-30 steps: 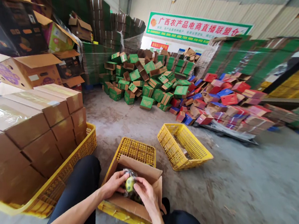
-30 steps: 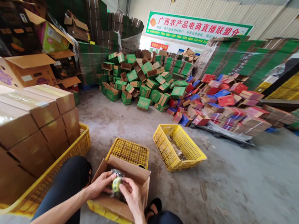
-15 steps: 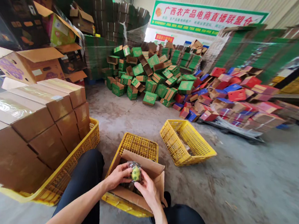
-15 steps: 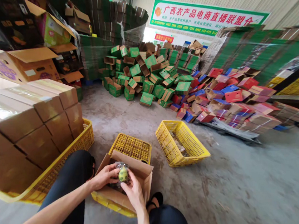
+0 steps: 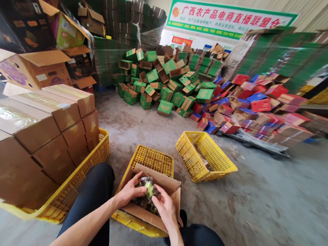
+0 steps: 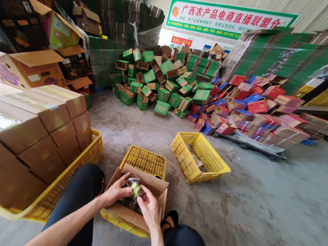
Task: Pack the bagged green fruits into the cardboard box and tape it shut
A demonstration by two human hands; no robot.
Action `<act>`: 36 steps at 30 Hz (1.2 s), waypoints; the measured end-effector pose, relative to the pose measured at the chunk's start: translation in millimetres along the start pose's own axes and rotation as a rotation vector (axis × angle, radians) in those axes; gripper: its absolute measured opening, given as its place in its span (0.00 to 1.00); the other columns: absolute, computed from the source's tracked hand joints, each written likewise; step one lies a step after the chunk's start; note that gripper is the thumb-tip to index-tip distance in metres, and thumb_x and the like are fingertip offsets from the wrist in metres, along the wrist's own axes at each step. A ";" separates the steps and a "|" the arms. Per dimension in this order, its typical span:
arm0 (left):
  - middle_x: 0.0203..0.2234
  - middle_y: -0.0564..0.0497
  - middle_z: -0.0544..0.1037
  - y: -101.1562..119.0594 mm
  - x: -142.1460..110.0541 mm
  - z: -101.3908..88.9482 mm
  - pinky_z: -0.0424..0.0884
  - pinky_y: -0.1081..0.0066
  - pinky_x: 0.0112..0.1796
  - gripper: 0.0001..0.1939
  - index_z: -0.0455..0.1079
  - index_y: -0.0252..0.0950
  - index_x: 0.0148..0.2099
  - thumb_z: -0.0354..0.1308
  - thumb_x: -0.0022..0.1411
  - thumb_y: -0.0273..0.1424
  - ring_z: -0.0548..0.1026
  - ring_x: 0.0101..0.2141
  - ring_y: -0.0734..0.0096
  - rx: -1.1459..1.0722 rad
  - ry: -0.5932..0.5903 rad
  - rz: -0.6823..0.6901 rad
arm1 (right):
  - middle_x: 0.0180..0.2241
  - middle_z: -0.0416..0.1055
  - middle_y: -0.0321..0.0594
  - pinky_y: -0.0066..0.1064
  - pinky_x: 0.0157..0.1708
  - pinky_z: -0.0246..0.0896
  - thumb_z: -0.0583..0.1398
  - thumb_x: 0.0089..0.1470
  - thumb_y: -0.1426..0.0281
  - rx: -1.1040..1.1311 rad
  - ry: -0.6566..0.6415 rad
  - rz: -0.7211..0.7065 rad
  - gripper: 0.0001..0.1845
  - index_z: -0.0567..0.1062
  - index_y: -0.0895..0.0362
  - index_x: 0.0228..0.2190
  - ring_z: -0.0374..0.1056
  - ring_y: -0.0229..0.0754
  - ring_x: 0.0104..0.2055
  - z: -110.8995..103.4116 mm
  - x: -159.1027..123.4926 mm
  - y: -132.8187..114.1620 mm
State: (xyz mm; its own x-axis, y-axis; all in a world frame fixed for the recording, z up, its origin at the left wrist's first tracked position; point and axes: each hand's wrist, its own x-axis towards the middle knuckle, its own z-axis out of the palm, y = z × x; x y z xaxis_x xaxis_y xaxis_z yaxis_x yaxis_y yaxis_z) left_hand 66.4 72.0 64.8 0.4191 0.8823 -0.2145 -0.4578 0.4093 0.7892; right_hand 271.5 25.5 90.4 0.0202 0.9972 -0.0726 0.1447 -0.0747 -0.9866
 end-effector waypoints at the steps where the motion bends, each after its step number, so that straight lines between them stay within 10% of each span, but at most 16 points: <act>1: 0.64 0.36 0.67 1.2 -0.2 0.1 0.74 0.58 0.51 0.51 0.59 0.43 0.72 0.78 0.51 0.39 0.74 0.56 0.48 0.029 -0.010 0.007 | 0.54 0.79 0.48 0.47 0.57 0.72 0.69 0.52 0.60 -0.006 -0.003 -0.006 0.29 0.79 0.54 0.55 0.78 0.54 0.51 -0.3 -0.3 -0.9; 8: 0.41 0.46 0.80 10.7 -1.9 1.7 0.73 0.67 0.42 0.26 0.76 0.34 0.47 0.76 0.53 0.44 0.78 0.42 0.60 0.232 -0.035 -0.027 | 0.53 0.80 0.46 0.43 0.55 0.73 0.67 0.52 0.62 -0.058 0.066 -0.038 0.26 0.81 0.53 0.53 0.78 0.53 0.52 -4.3 -0.1 2.6; 36: 0.37 0.45 0.80 9.6 -0.2 2.9 0.76 0.67 0.38 0.32 0.78 0.33 0.46 0.72 0.52 0.55 0.79 0.35 0.66 0.198 0.027 -0.066 | 0.45 0.82 0.48 0.40 0.47 0.75 0.71 0.48 0.56 0.259 0.240 0.045 0.29 0.81 0.56 0.50 0.78 0.52 0.47 -5.9 7.8 18.3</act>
State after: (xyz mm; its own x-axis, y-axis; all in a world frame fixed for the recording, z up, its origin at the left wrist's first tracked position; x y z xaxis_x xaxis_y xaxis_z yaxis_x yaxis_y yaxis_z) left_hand 64.3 75.1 74.1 0.4205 0.8620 -0.2830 -0.2660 0.4154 0.8699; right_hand 280.1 31.9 72.6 0.2573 0.9600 -0.1103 -0.1165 -0.0825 -0.9898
